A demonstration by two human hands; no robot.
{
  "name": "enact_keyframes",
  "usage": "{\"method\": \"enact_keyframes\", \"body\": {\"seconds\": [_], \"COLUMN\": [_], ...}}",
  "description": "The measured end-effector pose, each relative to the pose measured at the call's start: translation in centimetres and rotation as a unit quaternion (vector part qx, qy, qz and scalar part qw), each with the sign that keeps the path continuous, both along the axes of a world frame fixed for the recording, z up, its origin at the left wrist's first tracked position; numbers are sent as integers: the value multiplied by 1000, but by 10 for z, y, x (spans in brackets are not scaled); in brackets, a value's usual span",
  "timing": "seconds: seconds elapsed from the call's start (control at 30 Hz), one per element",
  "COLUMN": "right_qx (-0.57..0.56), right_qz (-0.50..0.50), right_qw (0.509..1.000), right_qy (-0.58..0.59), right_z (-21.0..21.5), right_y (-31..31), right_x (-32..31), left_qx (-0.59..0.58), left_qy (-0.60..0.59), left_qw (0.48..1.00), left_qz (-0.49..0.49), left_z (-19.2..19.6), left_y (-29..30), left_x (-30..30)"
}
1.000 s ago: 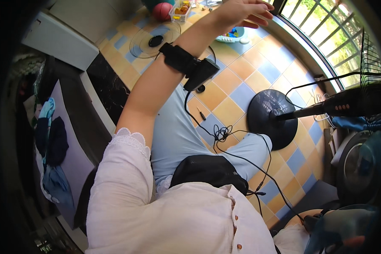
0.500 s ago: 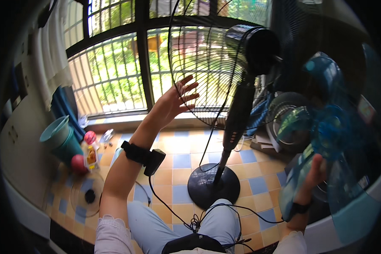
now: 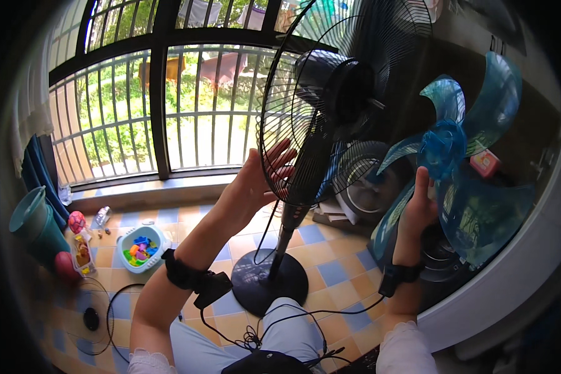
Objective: Assembling the grill and blades of a pedestal fan.
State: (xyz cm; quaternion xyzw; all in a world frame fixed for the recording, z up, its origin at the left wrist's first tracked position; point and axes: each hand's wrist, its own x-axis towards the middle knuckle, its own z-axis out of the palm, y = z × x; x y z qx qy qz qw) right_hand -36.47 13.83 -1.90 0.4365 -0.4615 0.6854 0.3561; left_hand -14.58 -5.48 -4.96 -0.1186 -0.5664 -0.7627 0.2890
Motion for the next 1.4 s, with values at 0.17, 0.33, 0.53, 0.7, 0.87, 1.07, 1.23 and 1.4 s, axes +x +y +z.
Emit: {"method": "enact_keyframes", "body": {"seconds": [0.17,0.33,0.53,0.7,0.87,1.07,1.23,1.4], "right_qx": [-49,-27,25,69,41,-69,2,97], "right_qz": [-12,13,-62,-288,-37,238,222,72], "right_qw": [998,999,998,941,998,966,968,991], "right_qy": [28,32,-11,163,-40,-72,-113,-49], "right_z": [7,8,5,2,5,-10,-22,-32], "right_y": [-19,-29,-26,18,71,82,99,113], "right_x": [10,15,0,1,24,59,77,73], "left_qx": [0,6,10,-21,-14,-18,144,91], "left_qy": [15,6,2,-21,-18,-7,9,72], "left_qw": [1000,1000,1000,998,997,999,975,961], "left_qz": [0,12,3,60,68,40,167,249], "left_z": [0,-6,-7,-16,-17,-21,-46,-84], "left_y": [8,6,6,-2,2,-16,-14,22], "left_x": [2,3,-1,5,8,2,-19,-20]}}
